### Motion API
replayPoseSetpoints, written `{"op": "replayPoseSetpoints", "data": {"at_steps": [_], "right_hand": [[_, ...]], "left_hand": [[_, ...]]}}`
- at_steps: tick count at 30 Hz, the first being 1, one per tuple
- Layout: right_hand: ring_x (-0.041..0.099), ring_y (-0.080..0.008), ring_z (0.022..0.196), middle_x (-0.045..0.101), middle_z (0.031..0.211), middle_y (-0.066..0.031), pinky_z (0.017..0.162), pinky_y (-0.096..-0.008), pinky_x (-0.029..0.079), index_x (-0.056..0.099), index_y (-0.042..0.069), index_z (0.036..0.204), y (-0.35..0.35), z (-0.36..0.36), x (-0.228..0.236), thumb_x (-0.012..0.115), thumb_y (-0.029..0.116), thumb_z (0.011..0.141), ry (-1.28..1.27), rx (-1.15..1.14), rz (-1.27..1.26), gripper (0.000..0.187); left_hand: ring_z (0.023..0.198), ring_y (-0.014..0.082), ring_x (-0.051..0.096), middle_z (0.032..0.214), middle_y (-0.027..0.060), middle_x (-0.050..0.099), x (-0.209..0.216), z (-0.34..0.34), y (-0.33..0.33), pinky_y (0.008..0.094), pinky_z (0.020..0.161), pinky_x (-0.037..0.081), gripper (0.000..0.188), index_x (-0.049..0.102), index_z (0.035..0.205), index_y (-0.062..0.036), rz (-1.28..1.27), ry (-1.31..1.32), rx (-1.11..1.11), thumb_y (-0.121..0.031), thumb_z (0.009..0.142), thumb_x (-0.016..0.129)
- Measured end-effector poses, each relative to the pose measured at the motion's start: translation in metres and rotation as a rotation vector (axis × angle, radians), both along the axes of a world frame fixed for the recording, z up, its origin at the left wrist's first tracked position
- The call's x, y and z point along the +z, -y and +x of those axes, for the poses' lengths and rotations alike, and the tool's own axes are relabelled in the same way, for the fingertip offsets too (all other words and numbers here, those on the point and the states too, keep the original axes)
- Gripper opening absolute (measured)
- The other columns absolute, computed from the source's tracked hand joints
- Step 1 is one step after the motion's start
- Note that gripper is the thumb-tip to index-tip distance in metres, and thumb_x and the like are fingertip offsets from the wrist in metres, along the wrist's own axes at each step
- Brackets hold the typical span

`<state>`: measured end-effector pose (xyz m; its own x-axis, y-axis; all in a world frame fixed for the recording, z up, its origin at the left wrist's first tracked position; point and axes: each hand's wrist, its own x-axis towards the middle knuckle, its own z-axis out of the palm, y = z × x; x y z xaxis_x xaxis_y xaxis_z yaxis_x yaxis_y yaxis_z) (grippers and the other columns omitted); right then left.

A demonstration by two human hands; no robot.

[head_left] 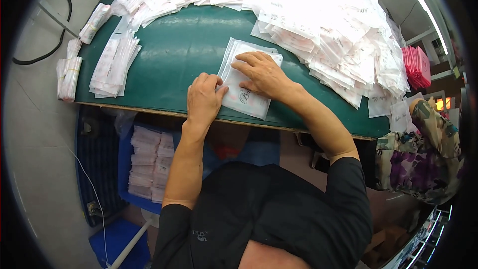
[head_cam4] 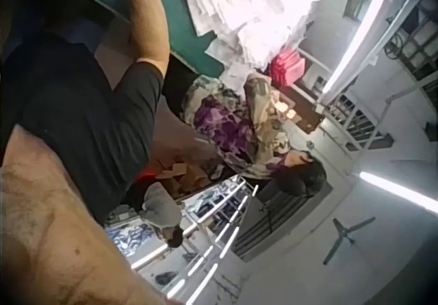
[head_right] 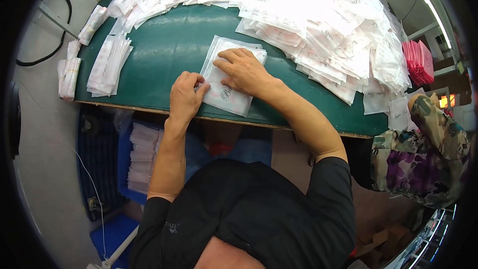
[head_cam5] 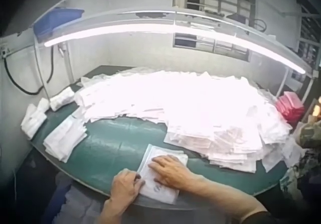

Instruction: Fold and stack white plastic bags at a packaging station.

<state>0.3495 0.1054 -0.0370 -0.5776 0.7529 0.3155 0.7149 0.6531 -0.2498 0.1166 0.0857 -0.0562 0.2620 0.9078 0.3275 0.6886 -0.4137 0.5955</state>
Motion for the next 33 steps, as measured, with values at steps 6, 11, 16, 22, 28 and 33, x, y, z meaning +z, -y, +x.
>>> {"op": "replayPoseSetpoints", "data": {"at_steps": [6, 11, 16, 22, 28, 33], "right_hand": [[0.057, -0.029, 0.129, 0.065, 0.129, -0.0101, 0.115, -0.0476, 0.04, 0.07, 0.01, 0.117, 0.012, -0.026, 0.011, 0.078, 0.02, 0.085, 0.045, 0.025, 0.177, 0.035], [0.064, -0.0243, 0.096, 0.064, 0.088, -0.0042, 0.105, -0.0448, 0.044, 0.067, 0.012, 0.089, 0.03, -0.039, 0.034, 0.074, 0.017, 0.09, 0.044, 0.159, 0.047, 0.009], [0.064, -0.0271, 0.088, 0.065, 0.083, -0.0057, 0.09, -0.0424, 0.046, 0.065, 0.009, 0.087, 0.062, -0.048, 0.049, 0.074, 0.021, 0.09, -0.164, 0.157, -0.081, 0.014], [0.065, -0.027, 0.089, 0.066, 0.088, -0.006, 0.089, -0.042, 0.049, 0.07, 0.008, 0.098, 0.096, -0.091, 0.042, 0.08, 0.013, 0.086, -0.261, 0.061, 0.006, 0.016], [0.068, -0.0253, 0.101, 0.068, 0.102, -0.0045, 0.098, -0.0459, 0.053, 0.072, 0.009, 0.105, 0.12, -0.131, 0.036, 0.082, 0.004, 0.081, -0.36, 0.198, 0.317, 0.027], [0.067, -0.0268, 0.099, 0.068, 0.103, -0.0061, 0.096, -0.0449, 0.053, 0.071, 0.007, 0.103, 0.129, -0.142, 0.03, 0.082, 0.001, 0.079, -0.444, 0.196, 0.263, 0.027]], "left_hand": [[0.096, 0.0317, 0.063, 0.097, 0.0081, 0.065, 0.006, -0.011, 0.02, 0.0452, 0.08, 0.045, 0.017, 0.067, 0.094, -0.0081, 0.059, -0.069, -0.038, -0.018, 0.086, 0.079], [0.082, 0.0301, 0.064, 0.091, 0.0075, 0.068, 0.013, -0.044, 0.043, 0.042, 0.078, 0.044, 0.015, 0.066, 0.094, -0.0078, 0.068, 0.19, -0.15, -0.018, 0.091, 0.076], [0.075, 0.0251, 0.064, 0.083, 0.0082, 0.067, 0.027, -0.073, 0.078, 0.0381, 0.071, 0.049, 0.017, 0.067, 0.098, -0.0045, -0.047, 0.374, -0.073, -0.019, 0.096, 0.075], [0.067, 0.0225, 0.063, 0.079, 0.0102, 0.066, 0.019, -0.093, 0.112, 0.0339, 0.062, 0.051, 0.015, 0.068, 0.098, -0.002, -0.116, 0.509, -0.004, -0.015, 0.096, 0.076], [0.068, 0.0111, 0.058, 0.079, 0.0053, 0.066, 0.021, -0.1, 0.127, 0.027, 0.063, 0.049, 0.019, 0.069, 0.1, 0.0007, 0.003, 0.497, -0.004, -0.017, 0.099, 0.076], [0.068, 0.0127, 0.06, 0.079, 0.0064, 0.067, 0.023, -0.105, 0.14, 0.0283, 0.063, 0.049, 0.018, 0.07, 0.1, 0.0007, 0.021, 0.484, -0.001, -0.016, 0.098, 0.076]]}}
